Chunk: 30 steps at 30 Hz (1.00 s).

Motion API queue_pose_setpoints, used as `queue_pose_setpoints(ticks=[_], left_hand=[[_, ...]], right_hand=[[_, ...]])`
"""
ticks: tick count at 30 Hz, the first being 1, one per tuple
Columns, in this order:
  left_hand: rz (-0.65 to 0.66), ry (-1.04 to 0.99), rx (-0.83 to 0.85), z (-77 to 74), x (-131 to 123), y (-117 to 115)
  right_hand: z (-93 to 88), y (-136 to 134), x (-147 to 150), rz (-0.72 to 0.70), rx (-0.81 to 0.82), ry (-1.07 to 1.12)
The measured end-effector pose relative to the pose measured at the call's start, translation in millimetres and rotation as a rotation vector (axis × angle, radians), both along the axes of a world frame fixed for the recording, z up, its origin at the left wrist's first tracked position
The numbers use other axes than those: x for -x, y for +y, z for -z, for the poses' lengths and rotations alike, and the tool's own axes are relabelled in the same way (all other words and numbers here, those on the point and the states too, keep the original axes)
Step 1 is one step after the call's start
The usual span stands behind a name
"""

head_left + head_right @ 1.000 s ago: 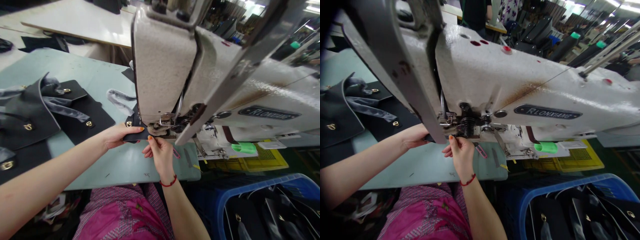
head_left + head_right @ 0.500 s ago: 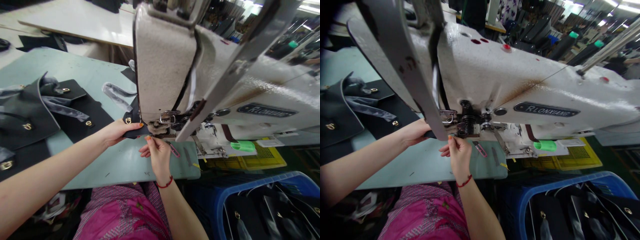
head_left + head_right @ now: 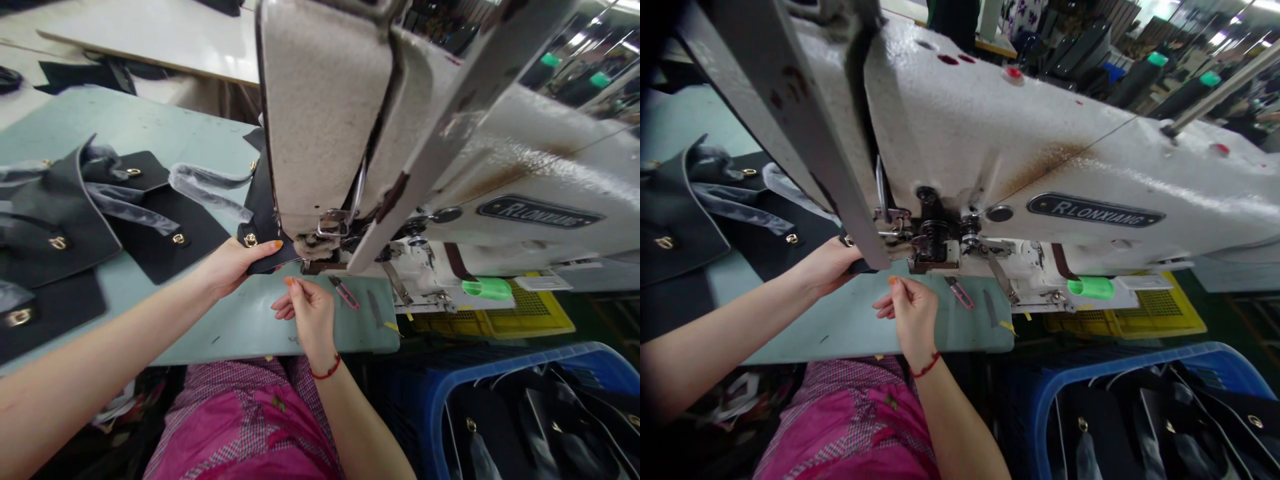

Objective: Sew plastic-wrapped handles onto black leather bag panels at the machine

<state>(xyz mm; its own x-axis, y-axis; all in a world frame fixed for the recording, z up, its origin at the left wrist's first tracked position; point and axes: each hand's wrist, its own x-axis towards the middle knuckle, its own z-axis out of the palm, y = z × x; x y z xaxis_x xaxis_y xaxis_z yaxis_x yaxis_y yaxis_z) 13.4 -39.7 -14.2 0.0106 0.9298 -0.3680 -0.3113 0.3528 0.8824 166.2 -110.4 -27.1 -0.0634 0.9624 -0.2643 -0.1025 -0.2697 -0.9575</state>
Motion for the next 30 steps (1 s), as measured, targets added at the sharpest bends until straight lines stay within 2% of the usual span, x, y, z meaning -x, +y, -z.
queue_pose_setpoints(ticks=[8, 14, 16, 20, 26, 28, 30], left_hand=[[-0.210, -0.038, -0.074, 2.1, -20, -27], [-0.405, 0.001, -0.075, 0.5, -50, -52], [-0.487, -0.011, -0.051, -0.2, -63, -61], [-0.596, -0.115, 0.010, -2.7, -91, -77], [-0.605, -0.252, 0.111, -11.0, -123, -82], [-0.564, -0.256, 0.095, -7.2, -124, -85], [-0.461, -0.241, 0.117, -0.6, -115, -98]], right_hand=[[-9.4, 10, 17, 0.147, -0.069, -0.005], [-8.6, 13, 25, 0.243, -0.044, -0.019], [-7.9, 14, 18, 0.241, -0.038, -0.038], [-11.0, 18, -5, 0.124, -0.057, -0.068], [-26.9, 21, -35, -0.028, -0.124, -0.186], [-26.8, 15, -48, -0.020, -0.144, -0.269], [-18.8, 5, -65, 0.041, -0.207, -0.428]])
